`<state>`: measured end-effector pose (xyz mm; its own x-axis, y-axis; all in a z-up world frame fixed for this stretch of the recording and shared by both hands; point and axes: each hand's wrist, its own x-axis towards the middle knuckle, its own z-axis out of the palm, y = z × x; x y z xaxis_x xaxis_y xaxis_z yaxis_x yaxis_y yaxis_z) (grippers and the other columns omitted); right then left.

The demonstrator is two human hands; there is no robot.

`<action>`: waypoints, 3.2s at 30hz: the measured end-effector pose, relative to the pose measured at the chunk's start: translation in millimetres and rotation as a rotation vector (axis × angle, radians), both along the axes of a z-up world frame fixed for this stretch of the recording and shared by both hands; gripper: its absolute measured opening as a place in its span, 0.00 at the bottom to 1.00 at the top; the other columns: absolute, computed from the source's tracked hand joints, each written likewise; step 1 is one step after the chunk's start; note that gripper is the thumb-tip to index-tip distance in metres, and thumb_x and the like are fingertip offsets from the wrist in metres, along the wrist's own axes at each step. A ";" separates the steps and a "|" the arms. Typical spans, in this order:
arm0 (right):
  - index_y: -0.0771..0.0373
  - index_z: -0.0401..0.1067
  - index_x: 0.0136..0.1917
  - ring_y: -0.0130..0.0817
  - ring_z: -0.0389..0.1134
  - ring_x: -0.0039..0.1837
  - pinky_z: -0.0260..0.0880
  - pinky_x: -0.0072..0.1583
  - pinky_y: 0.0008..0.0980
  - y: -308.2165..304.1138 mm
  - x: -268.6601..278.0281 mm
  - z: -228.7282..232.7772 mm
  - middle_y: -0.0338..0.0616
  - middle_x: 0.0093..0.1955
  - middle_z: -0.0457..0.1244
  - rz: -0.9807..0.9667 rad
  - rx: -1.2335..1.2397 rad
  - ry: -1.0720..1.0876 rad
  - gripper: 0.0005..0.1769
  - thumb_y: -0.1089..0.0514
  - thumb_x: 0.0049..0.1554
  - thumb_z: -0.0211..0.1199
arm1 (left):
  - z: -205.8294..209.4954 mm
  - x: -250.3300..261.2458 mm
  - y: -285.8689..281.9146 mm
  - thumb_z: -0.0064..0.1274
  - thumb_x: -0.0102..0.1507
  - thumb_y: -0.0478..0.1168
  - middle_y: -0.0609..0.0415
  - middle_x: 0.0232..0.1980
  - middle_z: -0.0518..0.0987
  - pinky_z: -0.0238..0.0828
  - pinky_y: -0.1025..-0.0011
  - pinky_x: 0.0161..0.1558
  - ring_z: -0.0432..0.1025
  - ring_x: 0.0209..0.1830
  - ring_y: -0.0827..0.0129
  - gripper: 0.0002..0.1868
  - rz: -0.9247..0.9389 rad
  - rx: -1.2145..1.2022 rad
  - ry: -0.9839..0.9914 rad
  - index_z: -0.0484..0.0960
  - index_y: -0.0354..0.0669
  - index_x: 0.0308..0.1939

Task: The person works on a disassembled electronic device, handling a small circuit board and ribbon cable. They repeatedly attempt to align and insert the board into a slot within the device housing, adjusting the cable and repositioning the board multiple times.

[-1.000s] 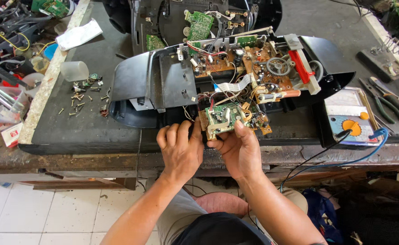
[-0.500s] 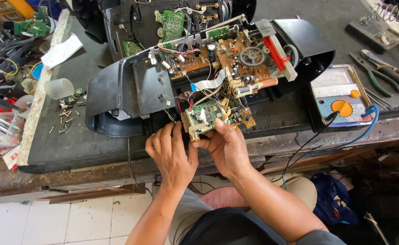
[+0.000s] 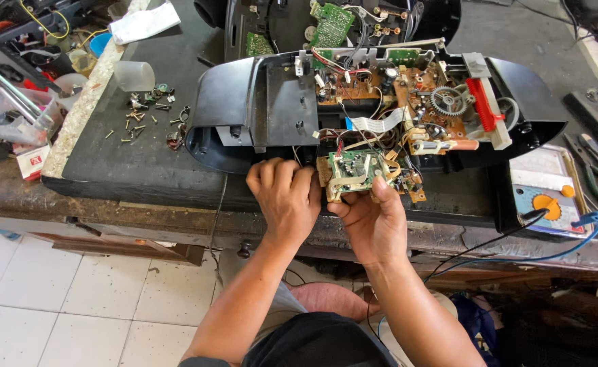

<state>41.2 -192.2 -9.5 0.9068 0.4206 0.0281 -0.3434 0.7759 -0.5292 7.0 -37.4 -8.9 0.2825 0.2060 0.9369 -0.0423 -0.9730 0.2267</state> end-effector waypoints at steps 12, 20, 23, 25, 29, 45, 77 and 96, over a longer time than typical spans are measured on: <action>0.64 0.72 0.58 0.47 0.76 0.50 0.84 0.51 0.49 0.1 4.1 -5.0 0.52 0.49 0.70 0.020 -0.074 -0.073 0.19 0.48 0.61 0.57 | -16.4 -2.6 -16.0 0.45 0.74 0.46 0.53 0.44 0.74 0.59 0.51 0.63 0.71 0.51 0.58 0.17 -0.115 -0.038 -0.029 0.85 0.37 0.46; 0.67 0.73 0.57 0.50 0.76 0.48 0.84 0.49 0.49 5.8 3.6 -11.5 0.57 0.49 0.70 -0.039 -0.069 -0.056 0.20 0.50 0.60 0.57 | -6.4 -8.7 -6.6 0.63 0.55 0.30 0.52 0.44 0.69 0.55 0.41 0.64 0.67 0.55 0.52 0.13 -0.110 0.062 0.138 0.87 0.41 0.44; 0.69 0.74 0.55 0.52 0.76 0.48 0.84 0.47 0.49 9.1 -0.4 4.0 0.60 0.49 0.71 -0.051 -0.049 -0.063 0.18 0.53 0.61 0.57 | -7.6 -8.7 -2.3 0.64 0.54 0.31 0.52 0.44 0.68 0.56 0.40 0.64 0.67 0.55 0.51 0.15 -0.105 0.102 0.170 0.87 0.43 0.45; 0.70 0.75 0.54 0.53 0.76 0.48 0.84 0.46 0.49 9.5 -2.0 8.9 0.62 0.48 0.71 -0.056 -0.040 -0.067 0.16 0.55 0.61 0.57 | -9.0 -9.2 -2.0 0.65 0.54 0.33 0.52 0.45 0.68 0.56 0.38 0.64 0.67 0.55 0.51 0.15 -0.099 0.112 0.201 0.88 0.45 0.45; 0.69 0.77 0.51 0.53 0.77 0.47 0.84 0.46 0.48 5.9 -0.1 2.9 0.63 0.47 0.72 -0.048 -0.108 -0.088 0.16 0.54 0.60 0.57 | -20.7 -8.6 -5.5 0.55 0.61 0.33 0.47 0.49 0.70 0.55 0.37 0.66 0.68 0.57 0.48 0.12 -0.145 0.104 0.168 0.85 0.38 0.48; 0.72 0.75 0.49 0.47 0.77 0.44 0.85 0.44 0.48 3.8 -2.9 35.1 0.62 0.44 0.70 -0.025 -0.090 -0.050 0.16 0.54 0.64 0.58 | -28.0 -6.2 -17.0 0.43 0.71 0.51 0.39 0.59 0.69 0.49 0.30 0.70 0.68 0.62 0.44 0.25 -0.094 0.128 0.169 0.79 0.29 0.56; 0.64 0.71 0.52 0.46 0.76 0.47 0.77 0.44 0.39 -7.1 -2.2 45.1 0.47 0.42 0.65 0.124 -0.105 0.052 0.23 0.40 0.63 0.58 | -14.2 -17.9 -8.4 0.52 0.65 0.41 0.43 0.52 0.71 0.55 0.29 0.66 0.71 0.57 0.45 0.20 -0.158 -0.022 0.107 0.80 0.41 0.61; 0.65 0.66 0.55 0.59 0.76 0.54 0.78 0.46 0.37 -14.3 5.4 41.4 0.54 0.46 0.65 0.170 -0.057 0.036 0.27 0.36 0.65 0.57 | -4.1 7.1 5.3 0.67 0.56 0.36 0.59 0.28 0.68 0.68 0.58 0.43 0.69 0.29 0.60 0.08 -0.102 -0.099 -0.190 0.82 0.49 0.34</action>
<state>46.6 -206.5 31.9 0.8224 0.5681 -0.0312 -0.4866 0.6739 -0.5559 14.1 -32.0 -13.0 0.1272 0.2792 0.9518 -0.1901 -0.9349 0.2996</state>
